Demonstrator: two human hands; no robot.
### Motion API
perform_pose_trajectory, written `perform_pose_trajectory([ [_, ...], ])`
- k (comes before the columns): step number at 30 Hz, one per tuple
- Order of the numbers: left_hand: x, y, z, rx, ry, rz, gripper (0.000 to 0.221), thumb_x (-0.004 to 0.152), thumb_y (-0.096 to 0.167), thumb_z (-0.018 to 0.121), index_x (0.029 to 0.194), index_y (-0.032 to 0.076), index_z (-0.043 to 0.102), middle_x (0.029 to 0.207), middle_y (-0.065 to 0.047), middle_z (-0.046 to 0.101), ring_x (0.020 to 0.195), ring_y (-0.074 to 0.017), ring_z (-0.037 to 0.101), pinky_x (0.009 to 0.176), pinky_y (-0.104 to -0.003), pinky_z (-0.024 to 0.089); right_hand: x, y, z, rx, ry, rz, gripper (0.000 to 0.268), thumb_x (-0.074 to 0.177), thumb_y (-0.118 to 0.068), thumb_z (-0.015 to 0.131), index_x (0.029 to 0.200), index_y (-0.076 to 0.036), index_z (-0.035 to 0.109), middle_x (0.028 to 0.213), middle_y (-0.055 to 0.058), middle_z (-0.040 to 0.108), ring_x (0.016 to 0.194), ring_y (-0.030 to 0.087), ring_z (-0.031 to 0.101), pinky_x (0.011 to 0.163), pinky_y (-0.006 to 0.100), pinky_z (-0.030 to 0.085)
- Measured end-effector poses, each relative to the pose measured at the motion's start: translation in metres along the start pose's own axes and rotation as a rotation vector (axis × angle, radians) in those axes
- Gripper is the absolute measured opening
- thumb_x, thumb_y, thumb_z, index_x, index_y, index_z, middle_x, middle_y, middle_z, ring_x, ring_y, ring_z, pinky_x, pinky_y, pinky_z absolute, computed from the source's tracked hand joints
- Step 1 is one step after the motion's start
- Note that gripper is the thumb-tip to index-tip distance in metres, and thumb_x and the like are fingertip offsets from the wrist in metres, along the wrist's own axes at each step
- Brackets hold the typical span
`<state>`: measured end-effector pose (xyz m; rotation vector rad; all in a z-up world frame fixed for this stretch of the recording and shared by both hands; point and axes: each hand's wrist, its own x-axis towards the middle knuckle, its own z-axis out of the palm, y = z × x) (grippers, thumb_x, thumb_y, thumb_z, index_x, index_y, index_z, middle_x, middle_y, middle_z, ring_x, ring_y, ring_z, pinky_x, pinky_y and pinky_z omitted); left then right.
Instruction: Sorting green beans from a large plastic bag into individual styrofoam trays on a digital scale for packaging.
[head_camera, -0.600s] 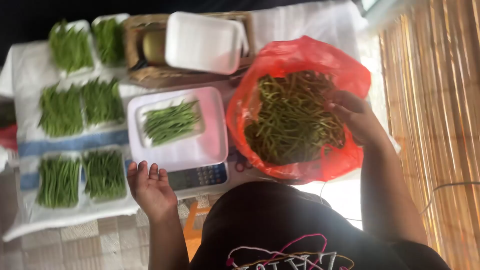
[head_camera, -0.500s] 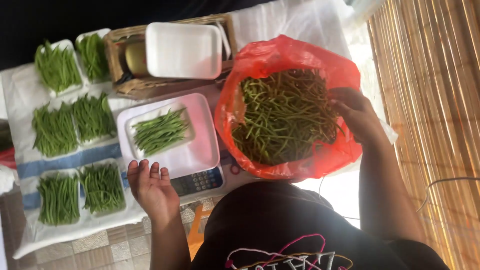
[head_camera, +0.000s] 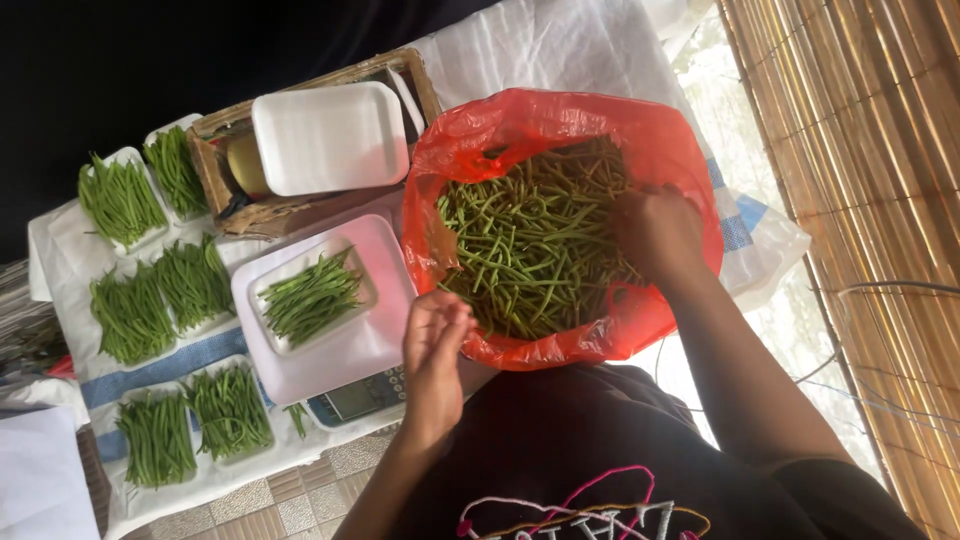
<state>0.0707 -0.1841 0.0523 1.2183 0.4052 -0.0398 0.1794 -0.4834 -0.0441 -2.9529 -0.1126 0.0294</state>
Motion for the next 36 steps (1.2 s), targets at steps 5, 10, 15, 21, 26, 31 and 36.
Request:
perform_pose_trajectory([
  [5,0.002,-0.006,0.01,0.135,-0.171,-0.058,0.025,0.095,0.012,0.063,0.119,0.007,0.057,0.101,-0.007,0.061,0.092,-0.0156,0.057,0.081,-0.027,0.046,0.003,0.01,-0.029,0.195,0.041,0.028,0.015,0.091,-0.024,0.07,0.101,-0.014,0.076,0.087,0.009,0.069,0.092,0.036,0.068,0.077,0.048,0.056],
  [10,0.004,-0.009,0.011,0.191,-0.215,-0.059,0.023,0.096,0.011,0.061,0.118,0.006,0.057,0.1,-0.008,0.06,0.09,-0.016,0.058,0.08,-0.028,0.046,0.0,0.024,-0.004,0.055,-0.098,-0.009,0.015,0.087,-0.028,0.07,0.098,-0.021,0.078,0.091,0.007,0.073,0.095,0.034,0.069,0.08,0.046,0.058],
  [15,-0.002,-0.013,0.007,0.182,-0.183,-0.079,0.024,0.096,0.011,0.061,0.119,0.006,0.057,0.1,-0.009,0.06,0.09,-0.0163,0.058,0.08,-0.028,0.047,-0.003,0.023,-0.002,0.137,-0.141,0.04,0.017,0.09,-0.029,0.07,0.099,-0.018,0.078,0.093,0.006,0.071,0.097,0.033,0.067,0.081,0.044,0.056],
  [21,-0.007,-0.012,0.015,0.218,-0.212,-0.126,0.022,0.097,0.012,0.058,0.119,0.008,0.057,0.103,-0.007,0.061,0.092,-0.0148,0.059,0.081,-0.027,0.047,-0.011,0.006,-0.034,0.729,-0.057,0.183,0.021,0.096,-0.031,0.075,0.113,-0.019,0.074,0.087,0.01,0.065,0.086,0.03,0.065,0.077,0.044,0.054],
  [26,0.003,-0.042,0.015,0.483,-0.412,-0.052,0.027,0.095,0.017,0.067,0.121,0.011,0.064,0.103,-0.011,0.07,0.087,-0.0195,0.067,0.076,-0.03,0.053,-0.021,-0.057,-0.07,1.687,-0.043,0.383,0.007,0.098,-0.012,0.066,0.102,-0.007,0.064,0.084,0.011,0.07,0.072,0.018,0.068,0.064,0.028,0.059],
  [31,0.012,-0.017,0.032,0.734,-0.312,0.363,0.047,0.092,0.015,0.073,0.136,0.011,0.055,0.11,-0.013,0.068,0.093,-0.0286,0.069,0.079,-0.038,0.057,-0.032,-0.096,-0.07,2.019,-0.209,0.523,0.011,0.096,-0.01,0.063,0.105,-0.006,0.059,0.094,0.016,0.073,0.07,0.021,0.073,0.061,0.031,0.063],
  [36,0.023,-0.016,0.027,0.78,-0.279,0.878,0.023,0.094,0.018,0.072,0.115,0.025,0.078,0.108,0.004,0.065,0.093,-0.0147,0.066,0.079,-0.027,0.055,-0.053,-0.125,-0.062,2.062,-0.431,0.586,0.007,0.098,-0.007,0.062,0.104,-0.004,0.061,0.078,0.009,0.065,0.066,0.022,0.073,0.061,0.034,0.064],
])
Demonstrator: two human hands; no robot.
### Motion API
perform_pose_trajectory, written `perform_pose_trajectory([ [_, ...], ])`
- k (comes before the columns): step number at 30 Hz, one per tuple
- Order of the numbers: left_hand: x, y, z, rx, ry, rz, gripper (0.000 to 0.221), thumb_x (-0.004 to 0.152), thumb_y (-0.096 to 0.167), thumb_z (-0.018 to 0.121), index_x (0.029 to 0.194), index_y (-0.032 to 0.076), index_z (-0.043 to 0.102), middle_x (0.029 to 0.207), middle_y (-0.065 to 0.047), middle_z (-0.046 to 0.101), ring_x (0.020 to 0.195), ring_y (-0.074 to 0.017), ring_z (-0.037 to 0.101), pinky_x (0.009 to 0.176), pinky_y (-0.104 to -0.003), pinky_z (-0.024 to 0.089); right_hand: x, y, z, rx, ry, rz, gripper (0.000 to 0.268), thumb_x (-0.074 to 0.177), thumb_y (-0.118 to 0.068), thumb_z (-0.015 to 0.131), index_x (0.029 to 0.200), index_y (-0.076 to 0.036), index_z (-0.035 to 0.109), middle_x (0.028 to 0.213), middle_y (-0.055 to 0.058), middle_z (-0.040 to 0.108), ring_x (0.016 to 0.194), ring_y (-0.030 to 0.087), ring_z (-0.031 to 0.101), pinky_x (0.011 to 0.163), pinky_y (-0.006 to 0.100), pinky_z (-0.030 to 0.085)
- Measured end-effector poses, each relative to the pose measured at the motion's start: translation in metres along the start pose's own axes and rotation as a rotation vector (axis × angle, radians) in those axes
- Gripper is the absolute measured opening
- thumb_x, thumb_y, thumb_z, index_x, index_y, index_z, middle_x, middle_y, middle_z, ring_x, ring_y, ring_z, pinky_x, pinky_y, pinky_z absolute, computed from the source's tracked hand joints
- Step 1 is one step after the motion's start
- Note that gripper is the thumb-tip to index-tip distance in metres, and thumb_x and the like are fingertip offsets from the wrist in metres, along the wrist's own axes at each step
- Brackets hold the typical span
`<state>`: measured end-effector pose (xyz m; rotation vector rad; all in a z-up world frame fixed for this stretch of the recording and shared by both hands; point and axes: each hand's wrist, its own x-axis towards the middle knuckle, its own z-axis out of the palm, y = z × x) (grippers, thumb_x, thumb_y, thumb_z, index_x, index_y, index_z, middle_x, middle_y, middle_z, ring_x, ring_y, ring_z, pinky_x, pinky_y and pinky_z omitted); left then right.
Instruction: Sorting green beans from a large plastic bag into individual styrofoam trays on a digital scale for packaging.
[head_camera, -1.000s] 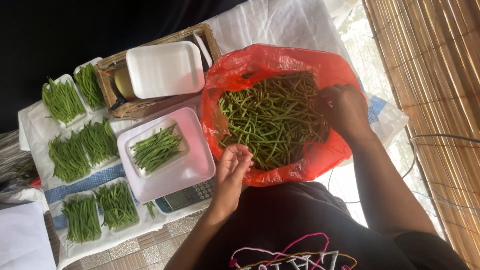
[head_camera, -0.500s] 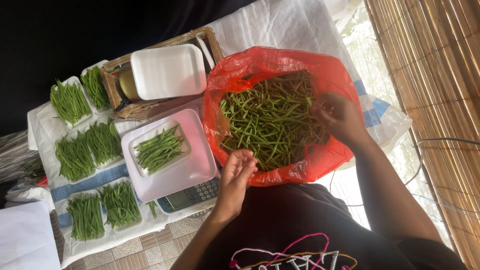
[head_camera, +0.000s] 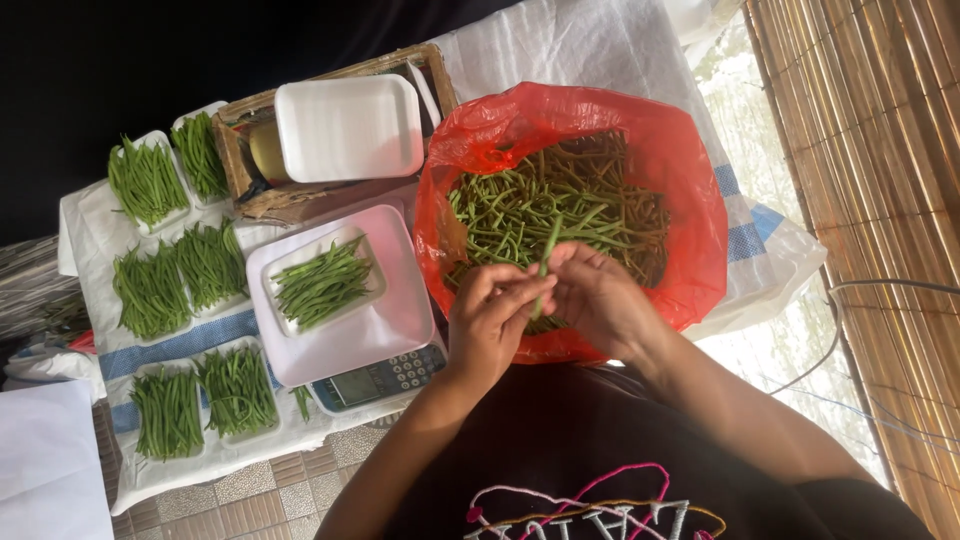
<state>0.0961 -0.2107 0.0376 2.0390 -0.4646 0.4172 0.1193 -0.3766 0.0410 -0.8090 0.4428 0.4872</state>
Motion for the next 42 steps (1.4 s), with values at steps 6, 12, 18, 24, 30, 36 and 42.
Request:
perform_pose_trajectory([
  [6,-0.009,0.009,-0.024,-0.38,0.226,-0.332,0.023,0.108,0.013,0.043,0.109,0.004,0.063,0.109,-0.013,0.068,0.105,-0.0258,0.068,0.095,-0.041,0.054,0.01,-0.022,-0.03,-1.193,-0.19,-0.391,0.022,0.087,-0.01,0.07,0.108,-0.009,0.076,0.081,0.017,0.077,0.076,0.036,0.076,0.067,0.044,0.06],
  [12,-0.028,-0.003,-0.023,-0.488,0.248,-0.506,0.024,0.108,0.017,0.047,0.12,0.001,0.059,0.094,-0.013,0.071,0.09,-0.0228,0.073,0.089,-0.039,0.059,0.079,-0.052,-0.107,-2.141,0.303,-0.896,0.007,0.091,-0.027,0.073,0.096,-0.024,0.077,0.087,0.002,0.061,0.088,0.026,0.064,0.069,0.04,0.056],
  [18,-0.032,-0.001,-0.027,-0.5,0.225,-0.561,0.022,0.104,0.012,0.054,0.121,-0.001,0.06,0.099,-0.015,0.072,0.09,-0.0213,0.072,0.083,-0.034,0.06,0.096,-0.059,-0.125,-1.976,0.136,-0.795,0.01,0.087,-0.024,0.076,0.097,-0.02,0.076,0.1,0.005,0.065,0.104,0.032,0.064,0.081,0.044,0.055],
  [24,-0.036,-0.002,-0.031,-0.504,0.262,-0.611,0.023,0.106,0.015,0.051,0.12,-0.001,0.06,0.098,-0.014,0.071,0.089,-0.0194,0.072,0.081,-0.032,0.061,0.044,-0.09,-0.075,-1.224,0.092,-0.535,0.017,0.093,-0.008,0.077,0.111,-0.01,0.077,0.097,0.014,0.073,0.095,0.028,0.069,0.086,0.041,0.052],
  [30,-0.032,0.008,-0.036,-0.571,0.21,-0.626,0.027,0.104,0.024,0.055,0.119,0.002,0.061,0.099,-0.01,0.072,0.091,-0.021,0.071,0.09,-0.034,0.059,0.022,-0.106,-0.068,-0.884,0.022,-0.492,0.011,0.102,-0.015,0.069,0.111,-0.011,0.074,0.105,0.003,0.074,0.095,0.009,0.067,0.087,0.021,0.053],
  [36,-0.015,0.008,-0.026,-0.648,0.081,-0.571,0.028,0.104,0.017,0.057,0.127,0.002,0.065,0.116,-0.021,0.072,0.104,-0.0238,0.07,0.089,-0.036,0.06,-0.003,-0.067,-0.002,-0.891,-0.215,-0.555,0.024,0.087,0.006,0.074,0.11,0.0,0.073,0.088,0.014,0.074,0.086,0.019,0.069,0.084,0.038,0.057],
  [42,-0.024,0.004,-0.019,-0.629,-0.03,-0.695,0.026,0.104,0.016,0.057,0.122,0.0,0.066,0.108,-0.015,0.075,0.1,-0.0152,0.066,0.088,-0.038,0.06,0.006,-0.007,0.032,-0.983,-0.148,-0.655,0.016,0.085,-0.005,0.078,0.101,-0.01,0.077,0.074,0.006,0.072,0.074,0.017,0.065,0.075,0.033,0.054],
])
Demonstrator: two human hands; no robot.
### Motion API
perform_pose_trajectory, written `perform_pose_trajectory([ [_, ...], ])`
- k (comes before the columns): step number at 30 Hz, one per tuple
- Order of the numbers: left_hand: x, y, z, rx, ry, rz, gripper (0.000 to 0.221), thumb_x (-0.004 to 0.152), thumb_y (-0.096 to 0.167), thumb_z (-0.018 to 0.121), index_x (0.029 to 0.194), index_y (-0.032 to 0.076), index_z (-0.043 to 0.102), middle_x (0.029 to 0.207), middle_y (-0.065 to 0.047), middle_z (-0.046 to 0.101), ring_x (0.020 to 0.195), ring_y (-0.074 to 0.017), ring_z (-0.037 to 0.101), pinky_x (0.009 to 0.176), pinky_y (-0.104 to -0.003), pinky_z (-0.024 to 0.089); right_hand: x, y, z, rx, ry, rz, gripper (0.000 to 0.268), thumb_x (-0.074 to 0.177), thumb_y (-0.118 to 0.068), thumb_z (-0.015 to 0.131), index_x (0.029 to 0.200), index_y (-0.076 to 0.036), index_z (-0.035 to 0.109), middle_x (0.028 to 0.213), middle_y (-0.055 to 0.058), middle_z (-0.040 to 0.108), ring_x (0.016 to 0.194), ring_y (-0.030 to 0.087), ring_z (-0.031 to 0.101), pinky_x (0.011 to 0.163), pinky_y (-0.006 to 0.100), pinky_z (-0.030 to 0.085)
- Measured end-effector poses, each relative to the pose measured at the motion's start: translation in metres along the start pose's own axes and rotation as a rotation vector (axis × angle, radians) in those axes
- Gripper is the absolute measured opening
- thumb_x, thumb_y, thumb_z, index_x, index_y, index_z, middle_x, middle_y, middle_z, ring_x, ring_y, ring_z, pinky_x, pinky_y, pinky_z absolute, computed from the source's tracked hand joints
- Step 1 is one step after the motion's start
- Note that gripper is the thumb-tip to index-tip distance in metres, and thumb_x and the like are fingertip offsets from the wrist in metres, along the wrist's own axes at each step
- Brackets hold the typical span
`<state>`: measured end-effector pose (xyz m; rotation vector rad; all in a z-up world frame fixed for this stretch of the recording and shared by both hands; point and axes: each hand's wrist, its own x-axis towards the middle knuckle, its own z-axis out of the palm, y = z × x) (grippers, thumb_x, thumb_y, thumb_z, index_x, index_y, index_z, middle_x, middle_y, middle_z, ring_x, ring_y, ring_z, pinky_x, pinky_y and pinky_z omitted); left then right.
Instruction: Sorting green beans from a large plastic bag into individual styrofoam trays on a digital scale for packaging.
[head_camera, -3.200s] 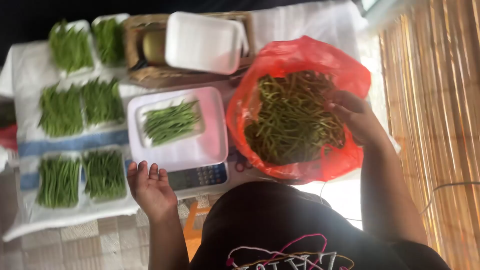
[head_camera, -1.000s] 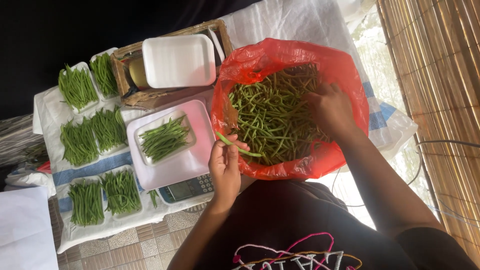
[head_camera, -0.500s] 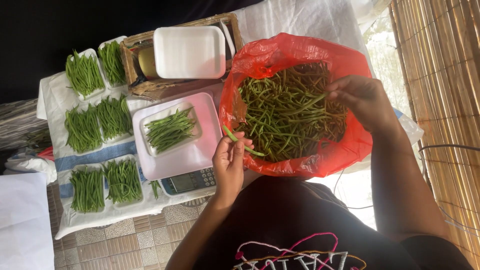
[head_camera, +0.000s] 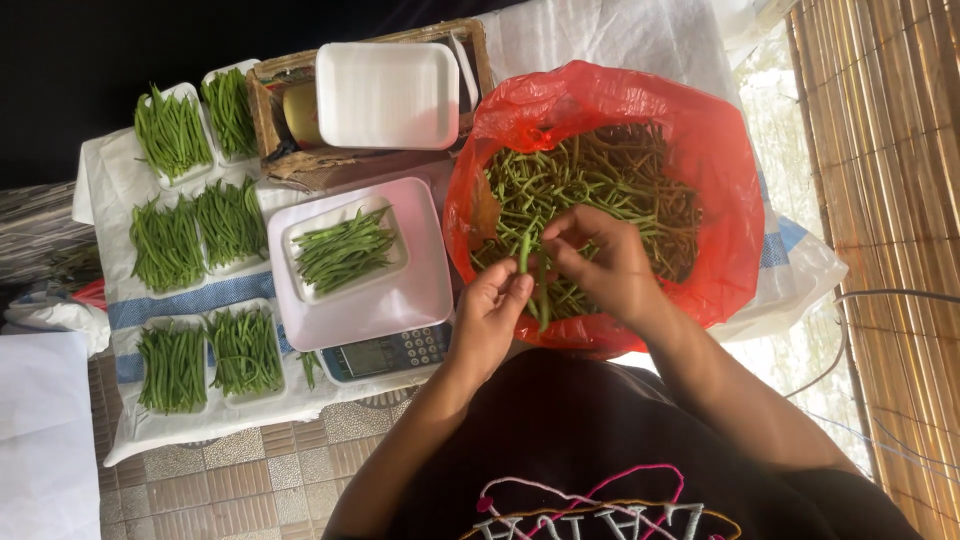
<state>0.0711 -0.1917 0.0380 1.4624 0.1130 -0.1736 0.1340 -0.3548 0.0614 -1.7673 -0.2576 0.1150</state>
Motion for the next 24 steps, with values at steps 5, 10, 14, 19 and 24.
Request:
perform_pose_trajectory([
  [5,-0.005,-0.01,-0.008,-0.105,-0.011,-0.102,0.024,0.105,0.014,0.054,0.121,0.001,0.066,0.101,-0.011,0.074,0.092,-0.0172,0.071,0.086,-0.036,0.061,-0.003,0.004,0.007,-0.051,-0.004,-0.018,0.011,0.087,-0.004,0.076,0.096,-0.01,0.078,0.073,0.009,0.075,0.071,0.024,0.07,0.074,0.035,0.054],
  [10,-0.011,-0.012,-0.018,-0.231,0.005,-0.16,0.026,0.108,0.022,0.046,0.122,0.004,0.059,0.096,-0.009,0.066,0.086,-0.0185,0.073,0.083,-0.038,0.063,0.022,0.058,-0.054,-0.239,0.09,-0.076,0.009,0.097,-0.003,0.073,0.104,-0.006,0.079,0.08,0.013,0.074,0.076,0.032,0.072,0.074,0.039,0.055],
  [14,-0.013,-0.01,-0.026,-0.251,0.033,-0.184,0.03,0.108,0.021,0.042,0.129,0.003,0.055,0.1,-0.013,0.067,0.082,-0.0201,0.073,0.076,-0.035,0.064,0.031,0.104,-0.11,-0.934,0.064,0.034,0.01,0.097,-0.012,0.074,0.105,-0.01,0.079,0.083,0.012,0.069,0.082,0.036,0.069,0.07,0.045,0.056],
  [19,-0.017,-0.011,-0.022,-0.244,0.042,-0.186,0.03,0.108,0.019,0.043,0.129,0.001,0.055,0.098,-0.013,0.068,0.08,-0.0187,0.073,0.073,-0.033,0.064,0.033,0.113,-0.109,-1.144,-0.072,0.128,0.02,0.09,-0.016,0.073,0.107,-0.007,0.079,0.088,0.017,0.067,0.088,0.04,0.068,0.07,0.051,0.059],
  [24,-0.016,-0.02,-0.028,-0.258,0.051,-0.168,0.03,0.107,0.02,0.046,0.13,0.003,0.056,0.097,-0.012,0.068,0.08,-0.0187,0.073,0.072,-0.032,0.064,0.029,0.056,-0.111,-0.549,-0.18,0.303,0.034,0.092,-0.009,0.063,0.123,-0.006,0.076,0.117,0.031,0.07,0.113,0.054,0.062,0.094,0.061,0.049],
])
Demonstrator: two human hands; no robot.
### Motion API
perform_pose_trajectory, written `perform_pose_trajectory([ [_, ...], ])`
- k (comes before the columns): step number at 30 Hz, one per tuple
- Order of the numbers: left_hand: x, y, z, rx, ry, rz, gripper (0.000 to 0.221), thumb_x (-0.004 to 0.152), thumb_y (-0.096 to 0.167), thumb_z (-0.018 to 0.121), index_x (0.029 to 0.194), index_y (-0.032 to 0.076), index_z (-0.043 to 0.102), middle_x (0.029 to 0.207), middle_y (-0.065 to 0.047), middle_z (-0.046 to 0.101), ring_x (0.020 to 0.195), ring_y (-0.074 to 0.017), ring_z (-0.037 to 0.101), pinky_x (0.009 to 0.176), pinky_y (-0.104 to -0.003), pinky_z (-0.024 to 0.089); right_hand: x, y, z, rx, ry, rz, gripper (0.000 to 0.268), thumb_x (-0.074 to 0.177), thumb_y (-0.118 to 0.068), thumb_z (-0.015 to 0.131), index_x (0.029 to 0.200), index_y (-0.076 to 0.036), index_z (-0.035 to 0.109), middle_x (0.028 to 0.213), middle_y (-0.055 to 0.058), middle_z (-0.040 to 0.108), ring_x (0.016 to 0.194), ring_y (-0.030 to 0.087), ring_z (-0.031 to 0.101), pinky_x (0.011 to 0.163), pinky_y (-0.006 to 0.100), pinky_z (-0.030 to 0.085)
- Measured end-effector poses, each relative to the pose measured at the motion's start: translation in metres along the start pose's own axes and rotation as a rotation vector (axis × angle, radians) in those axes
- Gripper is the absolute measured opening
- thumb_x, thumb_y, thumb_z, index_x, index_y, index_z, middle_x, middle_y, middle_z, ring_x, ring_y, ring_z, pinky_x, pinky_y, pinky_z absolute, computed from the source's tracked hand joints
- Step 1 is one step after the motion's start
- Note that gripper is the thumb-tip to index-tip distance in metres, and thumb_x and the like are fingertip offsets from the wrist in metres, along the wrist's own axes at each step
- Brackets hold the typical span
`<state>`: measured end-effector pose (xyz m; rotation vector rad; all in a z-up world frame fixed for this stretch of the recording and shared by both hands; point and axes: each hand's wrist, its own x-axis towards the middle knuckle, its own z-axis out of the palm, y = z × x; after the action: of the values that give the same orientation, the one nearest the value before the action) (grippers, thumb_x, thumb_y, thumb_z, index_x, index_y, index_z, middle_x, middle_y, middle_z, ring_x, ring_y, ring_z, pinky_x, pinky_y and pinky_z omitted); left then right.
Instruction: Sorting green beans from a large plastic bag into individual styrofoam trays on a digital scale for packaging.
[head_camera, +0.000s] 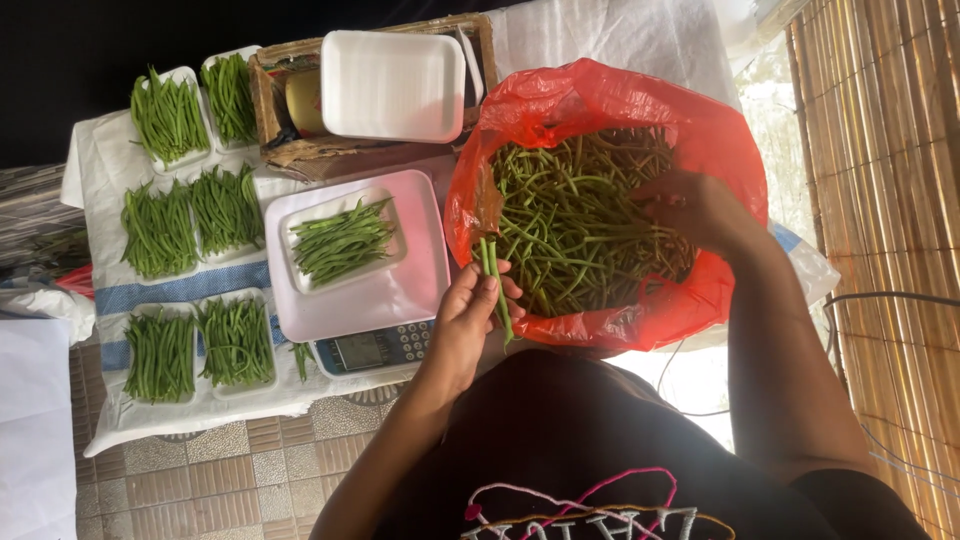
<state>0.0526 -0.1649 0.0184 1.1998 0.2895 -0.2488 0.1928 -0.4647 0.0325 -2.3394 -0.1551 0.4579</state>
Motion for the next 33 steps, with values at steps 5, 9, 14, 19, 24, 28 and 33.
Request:
perform_pose_trajectory([
  [5,-0.004,0.016,0.005,0.027,0.009,-0.045,0.031,0.105,0.025,0.049,0.128,0.006,0.058,0.096,-0.01,0.068,0.078,-0.0191,0.071,0.071,-0.031,0.057,0.016,0.046,-0.021,-0.123,0.121,0.216,0.051,0.098,-0.009,0.046,0.148,-0.012,0.057,0.14,0.022,0.06,0.126,0.045,0.054,0.105,0.053,0.043],
  [9,-0.007,0.02,0.006,0.037,0.015,-0.078,0.035,0.102,0.03,0.053,0.128,0.007,0.058,0.096,-0.008,0.067,0.076,-0.0185,0.069,0.065,-0.028,0.053,0.005,0.027,-0.035,-0.096,0.297,0.247,0.066,0.094,-0.004,0.04,0.159,-0.006,0.037,0.156,0.02,0.046,0.141,0.044,0.039,0.112,0.053,0.033],
  [14,-0.007,0.007,0.0,0.052,0.0,-0.033,0.031,0.105,0.025,0.05,0.128,0.006,0.058,0.096,-0.009,0.067,0.078,-0.0184,0.071,0.07,-0.03,0.055,0.027,0.071,-0.008,-0.037,0.348,0.156,0.04,0.095,-0.013,0.051,0.125,-0.024,0.074,0.12,-0.001,0.073,0.107,0.028,0.068,0.095,0.043,0.052],
  [19,-0.01,0.007,0.0,0.029,-0.007,0.003,0.031,0.106,0.02,0.048,0.131,0.003,0.057,0.097,-0.012,0.067,0.082,-0.0185,0.072,0.076,-0.033,0.062,0.051,0.08,0.008,-0.153,0.354,0.005,0.03,0.099,-0.005,0.06,0.119,-0.014,0.08,0.104,0.014,0.077,0.093,0.043,0.072,0.082,0.052,0.058],
  [24,-0.015,0.003,-0.003,0.008,-0.007,0.018,0.031,0.106,0.019,0.048,0.131,0.002,0.056,0.098,-0.013,0.066,0.081,-0.0181,0.071,0.076,-0.031,0.061,0.103,0.074,0.021,-0.186,0.198,-0.03,0.032,0.101,-0.013,0.056,0.122,-0.014,0.079,0.109,0.017,0.077,0.107,0.046,0.069,0.089,0.055,0.054],
  [28,-0.02,0.007,0.001,0.004,-0.007,0.023,0.031,0.106,0.019,0.048,0.131,0.001,0.056,0.098,-0.012,0.066,0.081,-0.0174,0.069,0.076,-0.031,0.06,0.13,0.05,0.035,-0.368,0.142,-0.114,0.029,0.098,-0.022,0.059,0.119,-0.015,0.078,0.106,0.019,0.077,0.103,0.046,0.071,0.086,0.059,0.055],
  [33,-0.024,0.007,-0.006,0.007,0.014,0.048,0.031,0.106,0.02,0.049,0.129,0.002,0.058,0.097,-0.013,0.067,0.08,-0.0184,0.069,0.076,-0.032,0.06,0.201,0.139,0.084,-0.719,-0.099,0.099,0.046,0.087,-0.038,0.059,0.131,-0.031,0.072,0.123,0.006,0.075,0.119,0.033,0.07,0.094,0.057,0.057],
])
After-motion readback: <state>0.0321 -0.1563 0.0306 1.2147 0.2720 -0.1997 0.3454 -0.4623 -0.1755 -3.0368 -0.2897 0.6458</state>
